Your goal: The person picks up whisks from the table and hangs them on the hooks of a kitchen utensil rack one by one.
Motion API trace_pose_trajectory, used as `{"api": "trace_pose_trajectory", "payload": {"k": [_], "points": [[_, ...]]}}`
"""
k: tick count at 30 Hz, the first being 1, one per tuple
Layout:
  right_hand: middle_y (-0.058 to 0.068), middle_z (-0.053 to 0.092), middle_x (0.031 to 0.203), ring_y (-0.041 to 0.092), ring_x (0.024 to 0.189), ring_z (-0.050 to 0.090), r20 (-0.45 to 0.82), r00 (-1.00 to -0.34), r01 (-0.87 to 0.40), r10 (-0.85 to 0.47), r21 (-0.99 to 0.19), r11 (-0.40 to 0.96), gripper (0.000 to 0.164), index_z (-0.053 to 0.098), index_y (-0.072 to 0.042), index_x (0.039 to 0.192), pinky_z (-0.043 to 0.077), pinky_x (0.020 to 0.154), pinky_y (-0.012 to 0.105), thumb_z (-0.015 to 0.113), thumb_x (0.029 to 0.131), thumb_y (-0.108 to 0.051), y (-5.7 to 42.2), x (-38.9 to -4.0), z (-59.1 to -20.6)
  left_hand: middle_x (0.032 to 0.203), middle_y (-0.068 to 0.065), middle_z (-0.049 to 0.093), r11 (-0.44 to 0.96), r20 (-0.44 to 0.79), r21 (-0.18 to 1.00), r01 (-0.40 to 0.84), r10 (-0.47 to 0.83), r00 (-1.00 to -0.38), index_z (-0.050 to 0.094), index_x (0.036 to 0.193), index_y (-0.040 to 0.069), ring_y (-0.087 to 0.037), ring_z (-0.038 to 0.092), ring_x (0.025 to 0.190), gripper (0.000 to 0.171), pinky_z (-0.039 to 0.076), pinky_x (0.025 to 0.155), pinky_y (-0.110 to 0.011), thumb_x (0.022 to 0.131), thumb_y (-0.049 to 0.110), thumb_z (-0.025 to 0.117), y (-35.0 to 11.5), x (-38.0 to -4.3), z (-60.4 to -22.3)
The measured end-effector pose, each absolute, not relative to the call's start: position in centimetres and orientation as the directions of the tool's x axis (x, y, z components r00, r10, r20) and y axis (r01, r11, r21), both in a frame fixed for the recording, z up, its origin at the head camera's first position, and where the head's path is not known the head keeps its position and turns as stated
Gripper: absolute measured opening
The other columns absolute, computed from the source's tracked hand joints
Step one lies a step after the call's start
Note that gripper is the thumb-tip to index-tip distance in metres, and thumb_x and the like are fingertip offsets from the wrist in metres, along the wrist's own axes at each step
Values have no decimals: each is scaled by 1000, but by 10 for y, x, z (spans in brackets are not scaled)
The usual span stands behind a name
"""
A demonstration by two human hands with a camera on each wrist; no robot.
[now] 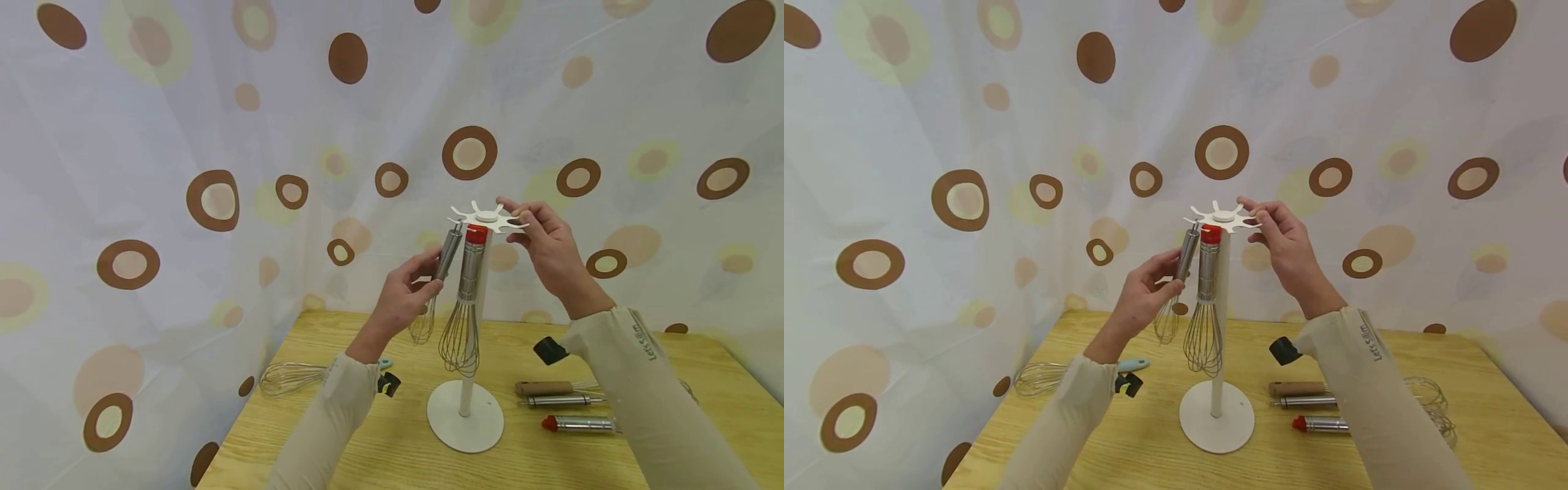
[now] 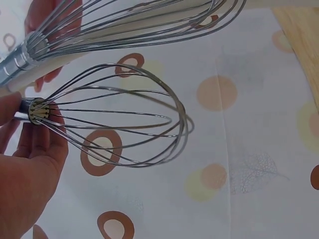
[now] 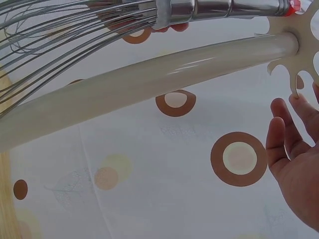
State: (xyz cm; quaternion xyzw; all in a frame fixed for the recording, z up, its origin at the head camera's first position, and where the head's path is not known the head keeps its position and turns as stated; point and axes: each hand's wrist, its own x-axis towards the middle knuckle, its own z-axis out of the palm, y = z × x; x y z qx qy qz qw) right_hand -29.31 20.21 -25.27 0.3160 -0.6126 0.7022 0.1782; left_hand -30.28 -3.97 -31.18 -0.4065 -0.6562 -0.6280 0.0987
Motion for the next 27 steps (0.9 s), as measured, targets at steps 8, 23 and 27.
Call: {"api": "trace_pose_trajectory", "payload": {"k": [8,23,27], "points": [[9,47,140,18,122,46,653,-743,-627,-148,-756,-189,15,51,-6,102,45,83,19,44,101,-19,202,-293,-251,120,-26,55,-148,627,761,632,417,-658,41,140,-2,-31,54,112,49,48,89,-32,93,-5,54,-33,-303,-316],[4,53,132,14,120,50,679,-714,-644,-172,-733,-221,18,52,-2,102,46,88,22,44,101,-19,199,-293,-251,121,-28,54,-134,609,769,626,451,-652,41,137,-7,-36,53,114,46,46,94,-36,93,-8,52,-40,-277,-304],[4,54,131,14,120,51,701,-693,-671,-165,-712,-206,20,55,0,107,46,90,23,45,100,-16,198,-290,-250,123,-30,53,-119,592,776,619,474,-651,41,137,-8,-40,51,116,45,46,93,-41,94,-8,51,-48,-278,-308]]}}
